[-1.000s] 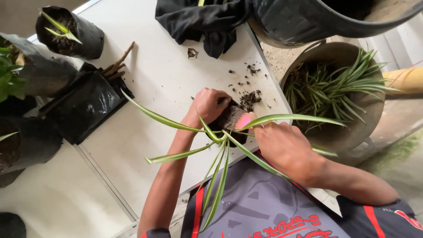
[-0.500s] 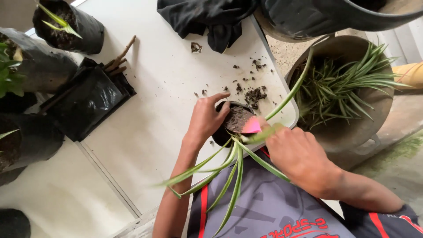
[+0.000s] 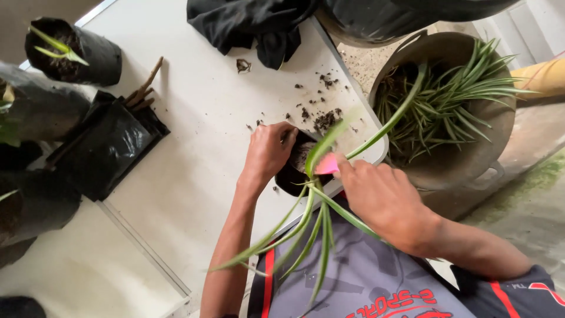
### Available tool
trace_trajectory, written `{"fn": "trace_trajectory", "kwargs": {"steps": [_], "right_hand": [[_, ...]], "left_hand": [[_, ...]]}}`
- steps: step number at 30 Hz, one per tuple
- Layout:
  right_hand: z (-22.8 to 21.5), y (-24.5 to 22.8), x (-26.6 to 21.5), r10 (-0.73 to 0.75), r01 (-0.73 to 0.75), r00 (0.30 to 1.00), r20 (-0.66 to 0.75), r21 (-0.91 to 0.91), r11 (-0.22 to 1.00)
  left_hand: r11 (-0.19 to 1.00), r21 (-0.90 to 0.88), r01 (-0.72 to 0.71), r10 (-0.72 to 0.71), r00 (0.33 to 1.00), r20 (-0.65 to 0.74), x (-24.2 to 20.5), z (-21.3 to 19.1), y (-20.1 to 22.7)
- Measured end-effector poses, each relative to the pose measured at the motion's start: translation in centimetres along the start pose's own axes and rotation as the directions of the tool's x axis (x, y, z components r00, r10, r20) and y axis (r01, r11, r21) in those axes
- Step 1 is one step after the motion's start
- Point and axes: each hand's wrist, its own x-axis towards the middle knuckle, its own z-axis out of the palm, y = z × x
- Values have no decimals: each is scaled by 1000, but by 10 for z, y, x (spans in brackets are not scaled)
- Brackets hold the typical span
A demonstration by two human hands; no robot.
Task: Planting a spider plant seedling into a small nursery pot using soil and a trowel
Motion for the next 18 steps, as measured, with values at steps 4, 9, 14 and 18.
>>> {"fn": "trace_trajectory", "kwargs": {"steps": [4,9,14,18], "right_hand": [[2,-11,22,-92,93,992,-84,7,996],[-24,-16,-12,-39,39,999,9,-1,999],[-15,-15,-21,36,-36,999,29,9,999],[-14,-16,-24,49,-49,999,14,-10,999]], "left_hand": [[983,-129,130,-143,986,-90,-23,-2,6],[979,-124,159,-168,984,-67,-31,-9,24],[993,57,-104,96,986,138,0,-13,39],[991,14,-130,126,975,183,10,3,30]]}}
